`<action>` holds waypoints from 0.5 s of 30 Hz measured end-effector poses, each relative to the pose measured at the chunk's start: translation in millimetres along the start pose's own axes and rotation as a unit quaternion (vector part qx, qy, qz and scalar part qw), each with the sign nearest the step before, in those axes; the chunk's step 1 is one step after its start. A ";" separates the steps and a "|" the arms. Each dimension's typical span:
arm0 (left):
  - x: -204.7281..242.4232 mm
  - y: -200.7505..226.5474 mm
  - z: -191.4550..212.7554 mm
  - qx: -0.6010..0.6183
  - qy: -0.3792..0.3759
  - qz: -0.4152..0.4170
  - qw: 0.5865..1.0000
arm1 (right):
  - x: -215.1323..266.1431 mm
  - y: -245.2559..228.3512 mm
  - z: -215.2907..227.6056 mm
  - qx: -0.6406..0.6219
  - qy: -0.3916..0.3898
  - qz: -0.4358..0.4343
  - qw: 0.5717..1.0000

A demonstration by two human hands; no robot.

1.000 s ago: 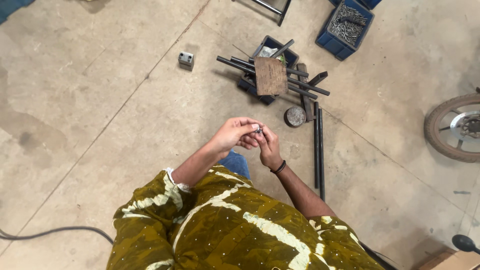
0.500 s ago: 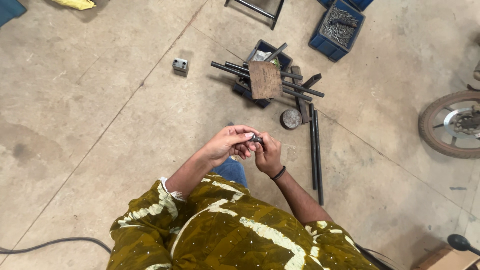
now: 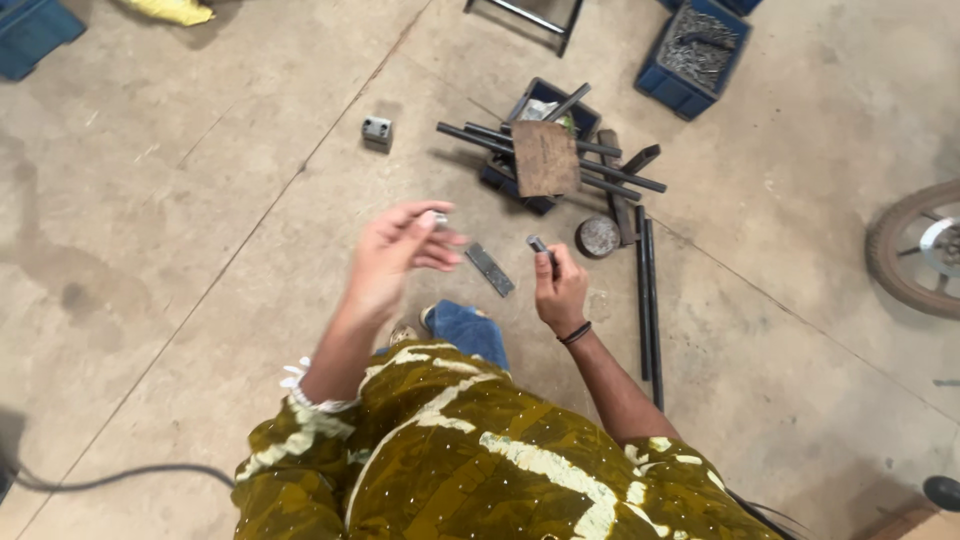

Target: The person repeatedly picks up small cylindrical metal parts, wipes them with a red cloth, and places them into a green bin. The person also opens a machine door and briefly touches the interior before resuming the wiping and sorting cycle.

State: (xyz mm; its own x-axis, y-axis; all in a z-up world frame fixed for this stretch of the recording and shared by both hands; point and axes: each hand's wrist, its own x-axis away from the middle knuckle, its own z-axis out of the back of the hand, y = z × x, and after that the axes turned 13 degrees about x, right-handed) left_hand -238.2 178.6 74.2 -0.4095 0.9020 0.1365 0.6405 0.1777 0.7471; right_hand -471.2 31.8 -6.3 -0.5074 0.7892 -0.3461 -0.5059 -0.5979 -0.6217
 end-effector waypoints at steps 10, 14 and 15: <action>-18.4 -55.1 -4.8 -0.006 -0.068 0.108 0.992 | 15.3 -3.3 -4.0 0.000 0.018 0.056 0.998; -18.9 -39.2 -2.4 0.028 -0.080 0.131 0.988 | 13.5 -5.8 -1.5 -0.064 -0.017 -0.017 0.998; -17.0 -35.8 -3.2 0.022 -0.085 0.128 0.988 | 14.5 -7.7 -3.0 -0.169 -0.048 -0.112 0.978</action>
State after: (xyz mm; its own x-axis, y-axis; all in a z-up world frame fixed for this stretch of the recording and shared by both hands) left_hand -256.3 155.7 47.1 -0.1180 0.9719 0.2039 0.7381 -0.0515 0.6728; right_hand -472.5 48.2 -8.6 -0.4825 0.8680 -0.1171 -0.3605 -0.3186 -0.8767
